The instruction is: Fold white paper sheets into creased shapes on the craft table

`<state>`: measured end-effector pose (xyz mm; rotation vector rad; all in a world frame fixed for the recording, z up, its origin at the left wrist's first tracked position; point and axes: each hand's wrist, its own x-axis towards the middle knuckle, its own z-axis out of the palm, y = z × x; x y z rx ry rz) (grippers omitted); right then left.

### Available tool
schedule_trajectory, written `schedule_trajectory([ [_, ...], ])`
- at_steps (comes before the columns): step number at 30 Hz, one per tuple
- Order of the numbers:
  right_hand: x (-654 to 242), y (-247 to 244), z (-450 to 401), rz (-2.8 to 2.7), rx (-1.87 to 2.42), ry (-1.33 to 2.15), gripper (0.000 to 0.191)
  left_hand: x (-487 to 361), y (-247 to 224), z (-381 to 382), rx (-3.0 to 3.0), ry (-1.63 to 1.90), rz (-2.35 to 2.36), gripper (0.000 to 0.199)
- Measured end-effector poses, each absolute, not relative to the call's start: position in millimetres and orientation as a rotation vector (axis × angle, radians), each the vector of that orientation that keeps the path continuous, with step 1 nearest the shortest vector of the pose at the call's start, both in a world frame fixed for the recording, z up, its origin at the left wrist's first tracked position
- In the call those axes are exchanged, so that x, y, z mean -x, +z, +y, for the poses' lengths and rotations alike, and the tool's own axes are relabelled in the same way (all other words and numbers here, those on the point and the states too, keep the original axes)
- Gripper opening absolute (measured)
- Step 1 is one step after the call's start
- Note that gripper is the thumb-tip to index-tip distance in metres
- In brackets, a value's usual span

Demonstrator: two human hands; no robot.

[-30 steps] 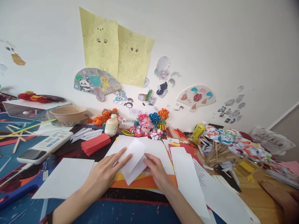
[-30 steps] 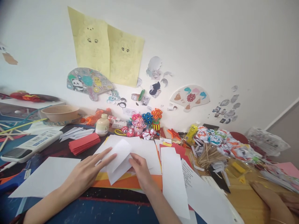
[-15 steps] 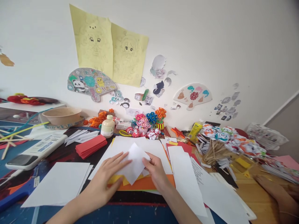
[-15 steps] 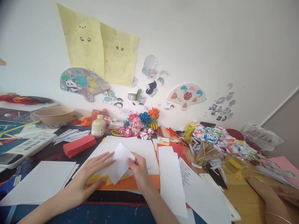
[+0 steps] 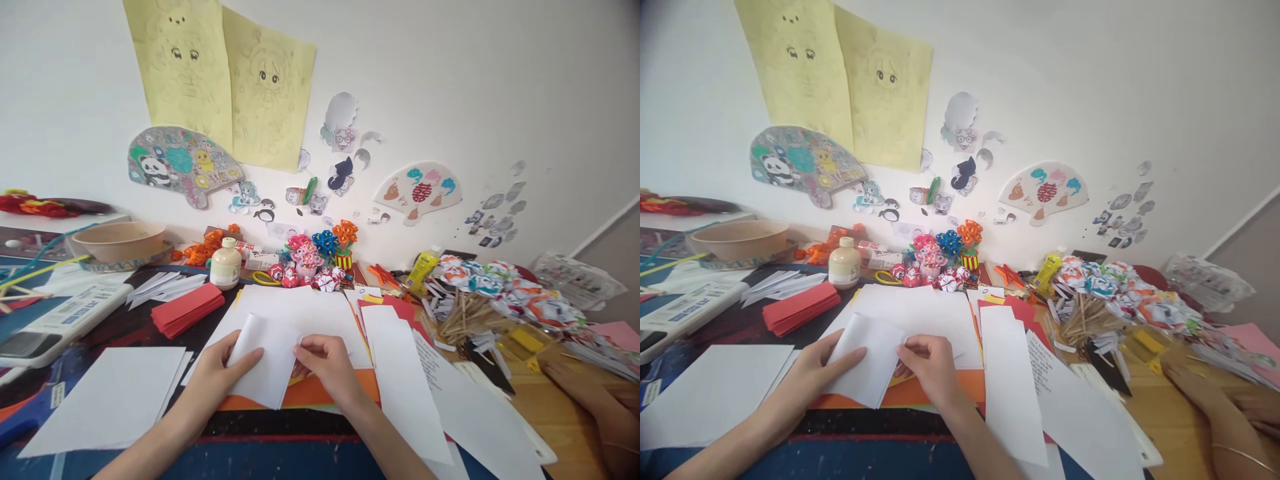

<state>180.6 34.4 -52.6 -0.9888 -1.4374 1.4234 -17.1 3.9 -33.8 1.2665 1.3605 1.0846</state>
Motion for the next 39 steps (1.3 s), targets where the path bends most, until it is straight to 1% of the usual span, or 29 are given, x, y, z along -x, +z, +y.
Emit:
schedule_trajectory([
  [6, -181.3, -54.6, 35.7, -1.467, 0.957, 1.453, 0.036, 19.3, -42.7, 8.7, -1.270, 1.073, 1.365, 0.045],
  [12, -180.6, -54.5, 34.6, -1.500, 0.989, 1.424, 0.034, 18.9, -44.9, 10.4, -1.256, 1.075, 1.391, 0.045],
  [19, -184.4, -54.6, 38.2, -1.511, 0.979, 1.372, 0.032, 18.2, -37.5, 5.9, -1.206, 0.984, 1.188, 0.042],
  [24, -183.4, -52.0, 37.0, -1.523, 0.961, 1.387, 0.031, 18.9, -34.9, 11.7, -1.224, 1.060, 1.301, 0.039],
  [31, -184.0, -47.1, 56.0, -1.588, 0.961, 1.359, 0.033, 13.2, -23.0, 34.5, -1.089, 1.142, 1.197, 0.039],
  [34, -186.5, -49.8, 66.9, -1.600, 0.956, 1.346, 0.033, 11.9, -27.6, 46.0, -1.095, 1.134, 1.199, 0.042],
  [39, -188.7, -55.8, 68.2, -1.595, 0.956, 1.370, 0.036, 8.8, -37.5, 49.8, -1.136, 1.143, 1.236, 0.038],
])
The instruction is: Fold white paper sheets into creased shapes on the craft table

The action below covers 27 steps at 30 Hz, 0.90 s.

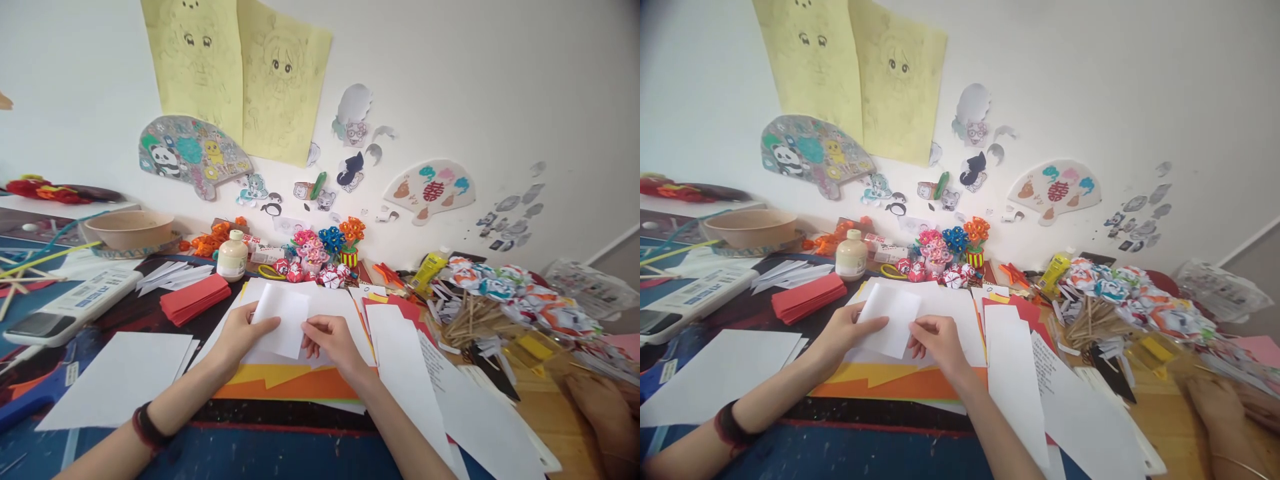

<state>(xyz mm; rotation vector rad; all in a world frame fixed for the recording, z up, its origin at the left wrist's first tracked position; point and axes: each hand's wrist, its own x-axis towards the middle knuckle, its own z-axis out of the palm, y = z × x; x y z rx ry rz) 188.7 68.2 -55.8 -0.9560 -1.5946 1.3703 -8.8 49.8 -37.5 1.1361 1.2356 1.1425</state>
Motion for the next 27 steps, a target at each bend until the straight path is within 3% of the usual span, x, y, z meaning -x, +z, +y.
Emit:
schedule_trajectory([
  [27, -191.6, -54.6, 61.8, -1.636, 0.992, 1.361, 0.042, 0.9, -32.5, 40.7, -1.093, 1.143, 1.238, 0.039],
])
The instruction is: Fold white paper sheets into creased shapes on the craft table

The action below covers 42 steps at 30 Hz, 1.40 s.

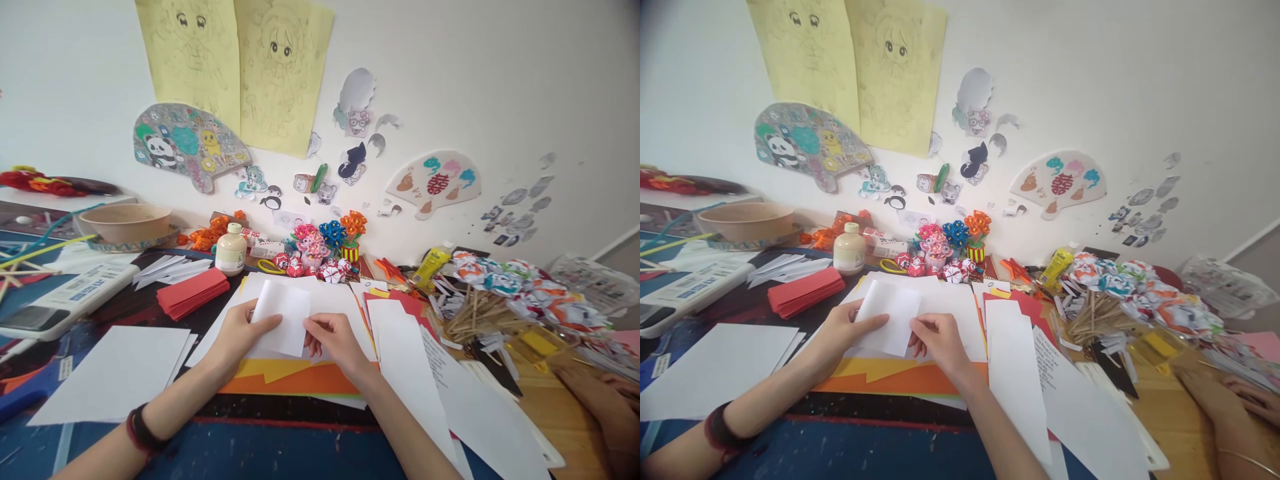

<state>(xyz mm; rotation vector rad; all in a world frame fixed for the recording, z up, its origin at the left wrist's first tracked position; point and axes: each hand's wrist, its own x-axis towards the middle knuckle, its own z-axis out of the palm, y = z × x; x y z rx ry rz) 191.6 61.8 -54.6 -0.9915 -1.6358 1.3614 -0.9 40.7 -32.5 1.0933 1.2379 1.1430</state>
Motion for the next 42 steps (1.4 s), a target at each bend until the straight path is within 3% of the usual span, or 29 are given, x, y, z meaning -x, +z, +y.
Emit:
schedule_trajectory([
  [21, -190.6, -54.1, 58.6, -1.592, 1.024, 1.345, 0.034, -1.2, -32.7, 36.4, -1.088, 1.153, 1.222, 0.041],
  [35, -194.5, -67.0, 62.2, -1.595, 1.065, 1.382, 0.039, -0.9, -48.6, 36.8, -1.201, 1.141, 1.197, 0.029],
  [42, -201.5, -70.9, 65.4, -1.577, 1.074, 1.388, 0.038, 13.2, -50.5, 43.4, -1.094, 1.055, 1.189, 0.037],
])
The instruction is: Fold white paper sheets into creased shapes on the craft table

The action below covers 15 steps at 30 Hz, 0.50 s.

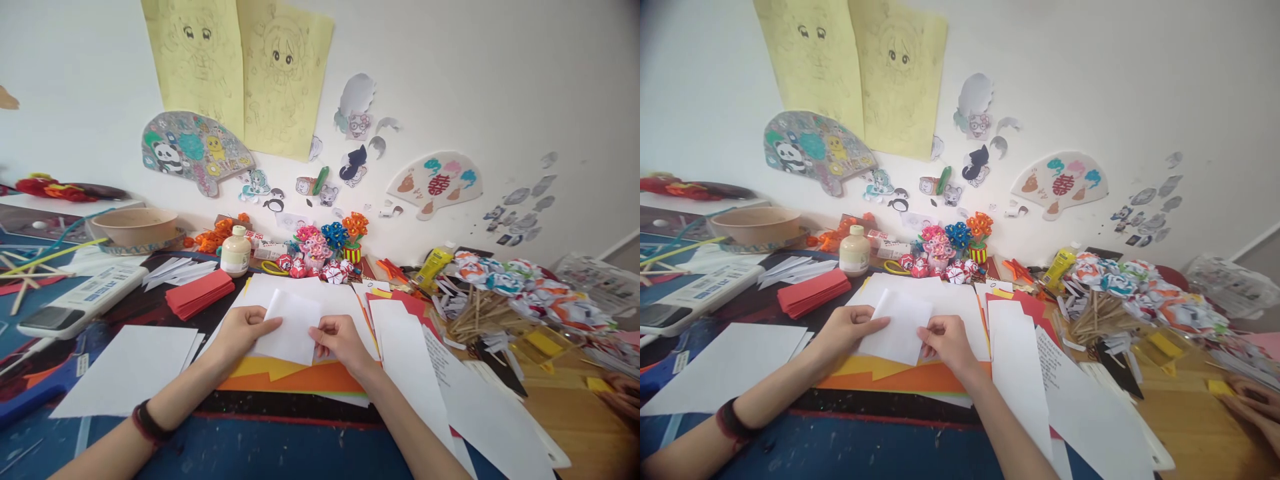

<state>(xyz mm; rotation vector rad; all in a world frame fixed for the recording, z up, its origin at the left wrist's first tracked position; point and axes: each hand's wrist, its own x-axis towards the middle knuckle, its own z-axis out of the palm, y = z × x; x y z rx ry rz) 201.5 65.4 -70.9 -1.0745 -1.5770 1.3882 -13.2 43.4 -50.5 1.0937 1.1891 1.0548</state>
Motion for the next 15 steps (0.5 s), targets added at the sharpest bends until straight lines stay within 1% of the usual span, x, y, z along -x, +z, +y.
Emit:
schedule_trajectory([
  [7, -202.8, -74.5, 65.5, -1.580, 1.080, 1.403, 0.036, 27.4, -56.0, 52.3, -1.230, 0.972, 1.273, 0.046],
  [11, -201.9, -76.4, 64.9, -1.571, 1.084, 1.382, 0.036, 27.7, -61.6, 56.7, -1.266, 1.031, 1.292, 0.046],
  [15, -202.4, -76.6, 64.4, -1.575, 1.077, 1.363, 0.036, 30.2, -63.2, 56.6, -1.397, 0.971, 1.266, 0.044],
])
